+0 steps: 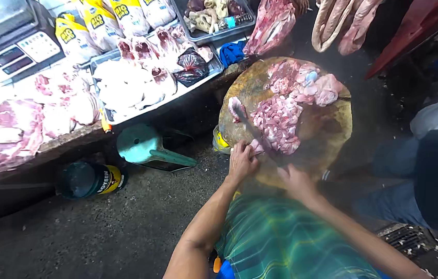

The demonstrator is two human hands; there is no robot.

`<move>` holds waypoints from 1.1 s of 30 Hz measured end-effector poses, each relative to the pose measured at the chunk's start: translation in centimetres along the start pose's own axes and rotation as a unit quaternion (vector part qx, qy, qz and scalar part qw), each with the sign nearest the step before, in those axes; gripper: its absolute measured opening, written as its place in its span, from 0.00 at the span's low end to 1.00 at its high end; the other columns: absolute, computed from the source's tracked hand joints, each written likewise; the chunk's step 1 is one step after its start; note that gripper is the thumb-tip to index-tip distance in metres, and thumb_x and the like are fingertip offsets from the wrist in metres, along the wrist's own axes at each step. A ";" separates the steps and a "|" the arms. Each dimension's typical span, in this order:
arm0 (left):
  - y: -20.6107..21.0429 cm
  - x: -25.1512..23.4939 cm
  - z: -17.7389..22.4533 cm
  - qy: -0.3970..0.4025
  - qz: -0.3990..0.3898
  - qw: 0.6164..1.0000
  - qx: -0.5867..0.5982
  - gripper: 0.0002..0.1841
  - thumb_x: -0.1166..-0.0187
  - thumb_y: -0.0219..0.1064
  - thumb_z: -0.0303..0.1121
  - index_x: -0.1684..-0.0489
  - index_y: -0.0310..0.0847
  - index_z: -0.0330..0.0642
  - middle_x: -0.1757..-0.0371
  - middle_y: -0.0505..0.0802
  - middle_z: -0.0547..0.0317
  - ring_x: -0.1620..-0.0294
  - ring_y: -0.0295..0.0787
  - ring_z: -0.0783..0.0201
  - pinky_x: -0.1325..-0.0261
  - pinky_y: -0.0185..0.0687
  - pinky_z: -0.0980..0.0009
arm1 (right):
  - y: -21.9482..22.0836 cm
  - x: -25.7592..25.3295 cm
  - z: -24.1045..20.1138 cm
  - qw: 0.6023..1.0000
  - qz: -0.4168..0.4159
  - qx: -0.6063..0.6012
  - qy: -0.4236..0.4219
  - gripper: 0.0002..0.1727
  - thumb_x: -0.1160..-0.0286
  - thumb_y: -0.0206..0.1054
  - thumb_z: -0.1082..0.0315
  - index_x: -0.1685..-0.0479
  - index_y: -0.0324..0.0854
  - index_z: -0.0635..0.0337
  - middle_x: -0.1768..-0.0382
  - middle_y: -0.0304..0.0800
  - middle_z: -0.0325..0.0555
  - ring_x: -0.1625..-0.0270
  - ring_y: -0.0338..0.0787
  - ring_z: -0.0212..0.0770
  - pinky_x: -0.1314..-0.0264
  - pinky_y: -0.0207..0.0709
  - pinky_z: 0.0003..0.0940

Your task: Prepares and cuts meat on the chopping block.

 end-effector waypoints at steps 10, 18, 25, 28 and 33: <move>-1.9 -6.2 2.7 -0.102 -0.056 0.982 0.148 0.13 0.18 0.67 0.37 0.44 0.87 0.42 0.47 0.95 0.53 0.43 0.93 0.55 0.37 0.88 0.49 | -2.4 -0.9 4.2 0.984 -0.038 -0.072 0.158 0.40 0.11 0.40 0.31 0.55 0.84 0.60 0.69 0.87 0.53 0.65 0.90 0.52 0.58 0.83 0.55; -2.2 -1.7 3.6 -0.066 -0.041 0.994 0.073 0.33 0.37 0.79 0.46 0.31 0.80 0.40 0.25 0.81 0.42 0.30 0.84 0.46 0.32 0.85 0.47 | -5.1 1.4 -0.7 0.961 0.214 -0.136 -0.113 0.30 0.08 0.49 0.43 0.60 0.84 0.60 0.81 0.82 0.39 0.79 0.84 0.34 0.75 0.82 0.38; 2.1 -0.7 1.0 0.008 0.041 0.999 0.017 0.11 0.22 0.69 0.41 0.56 0.91 0.44 0.46 0.93 0.51 0.42 0.88 0.50 0.38 0.85 0.51 | -0.4 -0.5 1.3 0.998 0.052 -0.034 -0.012 0.35 0.10 0.46 0.36 0.49 0.84 0.62 0.74 0.88 0.52 0.67 0.92 0.51 0.61 0.86 0.53; 1.4 -1.1 0.9 -0.008 0.017 1.000 -0.001 0.12 0.21 0.68 0.43 0.59 0.91 0.45 0.51 0.94 0.53 0.44 0.89 0.51 0.39 0.84 0.52 | -1.5 -0.8 2.0 0.986 -0.079 0.029 0.142 0.42 0.13 0.39 0.30 0.48 0.84 0.61 0.61 0.91 0.57 0.51 0.93 0.58 0.47 0.84 0.61; 0.0 0.1 0.6 -0.015 0.034 0.996 0.083 0.20 0.27 0.71 0.46 0.46 0.87 0.42 0.43 0.92 0.50 0.39 0.89 0.52 0.34 0.86 0.51 | -4.8 1.2 0.9 0.996 0.044 -0.056 0.062 0.37 0.10 0.43 0.34 0.60 0.83 0.59 0.79 0.81 0.47 0.73 0.86 0.47 0.66 0.80 0.51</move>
Point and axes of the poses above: each hand's wrist, its own x-axis away from the middle knuckle, its own y-axis out of the palm, z = x × y, the point moved 1 cm from there along -x, towards the middle knuckle
